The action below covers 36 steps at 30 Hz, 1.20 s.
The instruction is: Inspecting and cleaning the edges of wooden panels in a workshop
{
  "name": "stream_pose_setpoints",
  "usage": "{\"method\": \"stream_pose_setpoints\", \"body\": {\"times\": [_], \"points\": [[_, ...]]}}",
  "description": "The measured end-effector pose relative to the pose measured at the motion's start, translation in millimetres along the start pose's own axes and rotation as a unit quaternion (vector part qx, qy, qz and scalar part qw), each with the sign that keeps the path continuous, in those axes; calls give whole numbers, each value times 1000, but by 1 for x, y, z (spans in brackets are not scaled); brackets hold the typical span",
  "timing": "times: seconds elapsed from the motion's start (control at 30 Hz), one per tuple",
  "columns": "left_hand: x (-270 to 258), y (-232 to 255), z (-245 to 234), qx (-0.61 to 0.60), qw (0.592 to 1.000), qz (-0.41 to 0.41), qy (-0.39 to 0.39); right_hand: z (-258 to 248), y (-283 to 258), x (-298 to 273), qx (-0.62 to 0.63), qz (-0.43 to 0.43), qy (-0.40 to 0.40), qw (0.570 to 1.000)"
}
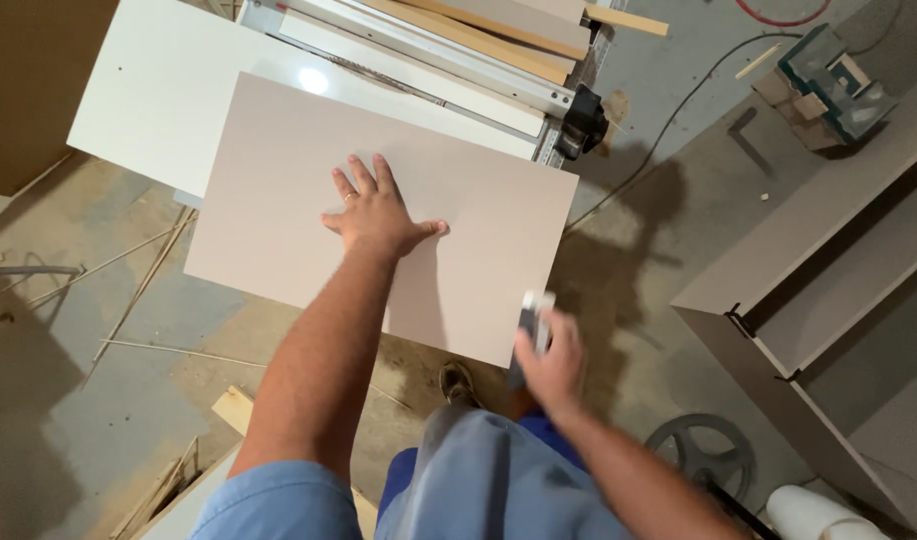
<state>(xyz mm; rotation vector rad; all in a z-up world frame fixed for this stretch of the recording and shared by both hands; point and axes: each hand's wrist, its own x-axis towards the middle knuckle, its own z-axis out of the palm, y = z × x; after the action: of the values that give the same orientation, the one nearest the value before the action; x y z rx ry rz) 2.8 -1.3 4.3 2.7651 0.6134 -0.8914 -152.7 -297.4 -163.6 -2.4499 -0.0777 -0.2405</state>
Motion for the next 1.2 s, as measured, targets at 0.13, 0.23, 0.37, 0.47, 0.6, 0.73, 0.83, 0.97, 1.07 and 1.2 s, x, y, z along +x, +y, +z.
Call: {"method": "stream_pose_setpoints", "body": {"times": [0.13,0.23,0.37,0.47,0.6,0.73,0.83,0.97,1.07,1.2], "points": [[-1,0,3,6,1000,-5,-1,-4,-25,138,3,32,45,998],[1,1,1,7,1000,-8,-1,2,-9,204,-28,62,29,997],[-3,2,-3,5,1000,-8,-8,-27,-59,147,6,185,-33,982],[-4,1,-4,4,1000,-5,-7,-20,-38,19,4,102,-22,994],[2,1,-1,-3,999,-32,-37,-16,-18,-17,41,79,-78,993],[0,1,0,8,1000,-4,-3,-14,-36,110,16,64,5,998],[-1,2,-1,10,1000,-8,-4,3,-3,196,-22,60,29,998],[1,0,2,4,1000,-5,-4,1,-7,181,-35,20,65,997],[-1,-1,1,-1,1000,0,0,-21,-37,75,-24,45,18,999],[2,-4,2,1,1000,0,-1,-6,-13,-35,55,51,-3,997]]}}
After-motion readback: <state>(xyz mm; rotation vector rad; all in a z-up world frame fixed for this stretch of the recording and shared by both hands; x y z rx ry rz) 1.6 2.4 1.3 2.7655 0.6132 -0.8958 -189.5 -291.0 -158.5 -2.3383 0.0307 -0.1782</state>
